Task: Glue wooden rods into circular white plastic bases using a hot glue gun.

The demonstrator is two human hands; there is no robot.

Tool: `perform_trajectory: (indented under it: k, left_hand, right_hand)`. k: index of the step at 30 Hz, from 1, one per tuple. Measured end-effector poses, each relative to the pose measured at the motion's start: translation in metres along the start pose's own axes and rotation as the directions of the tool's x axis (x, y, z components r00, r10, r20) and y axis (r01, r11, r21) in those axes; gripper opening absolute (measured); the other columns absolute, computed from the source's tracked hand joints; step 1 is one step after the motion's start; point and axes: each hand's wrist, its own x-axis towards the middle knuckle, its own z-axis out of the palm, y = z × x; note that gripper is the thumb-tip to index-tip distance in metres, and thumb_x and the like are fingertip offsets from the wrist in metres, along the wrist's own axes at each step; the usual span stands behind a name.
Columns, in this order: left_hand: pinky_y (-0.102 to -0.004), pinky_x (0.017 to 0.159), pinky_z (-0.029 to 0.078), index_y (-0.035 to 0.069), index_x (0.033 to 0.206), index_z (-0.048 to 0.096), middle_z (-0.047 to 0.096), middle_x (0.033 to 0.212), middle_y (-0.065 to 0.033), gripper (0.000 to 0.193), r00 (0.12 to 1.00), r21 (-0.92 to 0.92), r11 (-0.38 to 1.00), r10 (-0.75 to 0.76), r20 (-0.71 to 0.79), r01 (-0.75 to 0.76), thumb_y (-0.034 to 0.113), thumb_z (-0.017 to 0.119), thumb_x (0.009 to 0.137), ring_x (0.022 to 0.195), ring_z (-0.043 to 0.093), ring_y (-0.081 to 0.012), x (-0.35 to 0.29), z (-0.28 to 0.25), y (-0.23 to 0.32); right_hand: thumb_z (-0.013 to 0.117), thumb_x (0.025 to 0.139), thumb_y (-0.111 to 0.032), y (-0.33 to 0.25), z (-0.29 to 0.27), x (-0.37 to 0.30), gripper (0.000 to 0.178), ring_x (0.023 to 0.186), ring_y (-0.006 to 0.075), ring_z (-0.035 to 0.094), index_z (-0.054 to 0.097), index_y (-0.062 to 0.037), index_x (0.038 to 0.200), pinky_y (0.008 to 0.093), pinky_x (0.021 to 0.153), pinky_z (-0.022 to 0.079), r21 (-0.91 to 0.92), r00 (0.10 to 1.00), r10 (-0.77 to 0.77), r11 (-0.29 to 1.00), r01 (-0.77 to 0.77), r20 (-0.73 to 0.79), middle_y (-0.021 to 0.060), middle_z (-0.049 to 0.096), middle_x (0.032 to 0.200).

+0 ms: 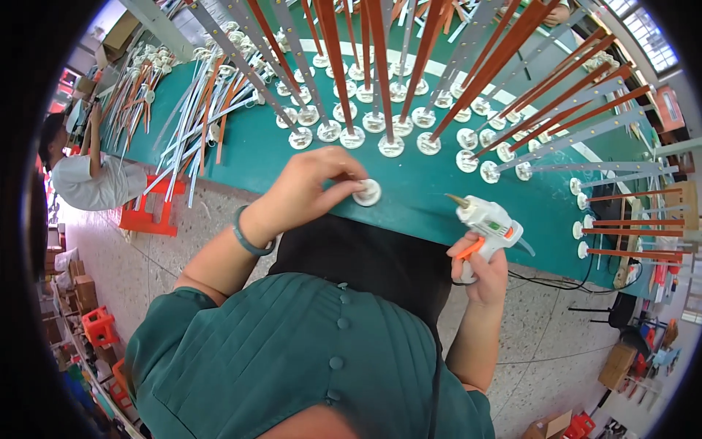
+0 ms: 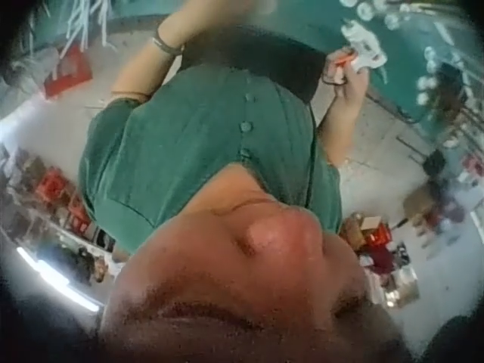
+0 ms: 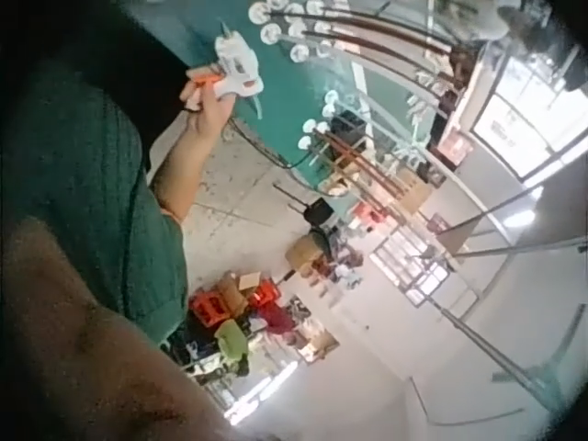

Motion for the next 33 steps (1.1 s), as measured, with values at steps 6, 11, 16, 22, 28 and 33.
perform_trajectory:
  k: [6,11,16,22,28,33]
  left_hand:
    - [-0.0411,0.070,0.051,0.004,0.095,0.065,0.062,0.088,-0.0138,0.010,0.965,0.179,0.955,0.252,-0.075,-0.236,0.007,0.067,0.086,0.082,0.063,-0.0350,0.059,0.063,-0.008]
    - [-0.0444,0.072,0.051,0.003,0.097,0.064,0.062,0.089,-0.0151,0.012,0.976,0.207,0.970,0.162,-0.145,-0.130,0.010,0.066,0.087,0.084,0.063,-0.0374,0.067,0.078,-0.016]
    - [-0.0451,0.079,0.052,0.004,0.107,0.065,0.064,0.094,-0.0152,0.025,0.981,0.196,0.974,0.144,-0.128,-0.118,0.016,0.069,0.086,0.090,0.063,-0.0381,0.063,0.079,-0.017]
    - [-0.0419,0.077,0.053,0.007,0.108,0.065,0.065,0.096,-0.0105,0.027,0.944,0.226,0.952,0.253,-0.211,-0.204,0.014,0.072,0.083,0.088,0.065,-0.0315,0.014,0.024,0.013]
    - [-0.0369,0.070,0.052,0.005,0.098,0.070,0.066,0.088,-0.0130,0.014,0.638,0.623,0.720,0.331,-0.695,0.306,0.001,0.064,0.086,0.080,0.066,-0.0308,-0.023,-0.169,-0.071]
    - [-0.0373,0.090,0.051,0.020,0.108,0.074,0.062,0.113,-0.0106,0.032,0.975,0.767,0.614,-0.021,-0.221,0.187,-0.001,0.064,0.085,0.105,0.061,-0.0303,-0.033,-0.242,-0.154]
  right_hand:
    - [0.063,0.090,-0.015,0.010,-0.013,0.004,0.037,0.062,0.0211,0.060,0.049,0.0022,0.119,0.0300,0.056,0.048,0.046,0.993,-0.112,0.992,0.113,-0.034,0.0225,0.066,0.098]
    - [0.068,0.088,-0.020,0.015,-0.014,0.003,0.042,0.060,0.0196,0.059,0.048,0.0003,0.119,0.0290,0.051,0.047,-0.023,0.993,-0.112,0.994,0.111,-0.039,0.0199,0.065,0.098]
    - [0.069,0.088,-0.020,0.025,-0.030,-0.002,0.043,0.061,0.0188,0.057,0.047,-0.0005,0.120,0.0285,0.049,0.045,-0.100,0.986,-0.134,0.987,0.125,-0.094,0.0168,0.063,0.095]
    - [0.072,0.086,-0.021,0.022,-0.038,-0.004,0.046,0.060,0.0213,0.059,0.046,0.0004,0.118,0.0291,0.053,0.047,-0.049,0.986,-0.168,0.985,0.167,-0.008,0.0190,0.063,0.090]
    - [0.073,0.083,-0.019,0.017,-0.027,-0.006,0.045,0.058,0.0216,0.058,0.047,-0.0015,0.115,0.0291,0.052,0.046,-0.061,0.990,-0.142,0.988,0.141,-0.024,0.0175,0.062,0.088]
    - [0.074,0.083,-0.024,0.017,-0.017,-0.005,0.048,0.057,0.0175,0.054,0.048,-0.0045,0.118,0.0277,0.052,0.042,-0.178,0.990,-0.111,0.980,0.094,-0.088,0.0107,0.057,0.085]
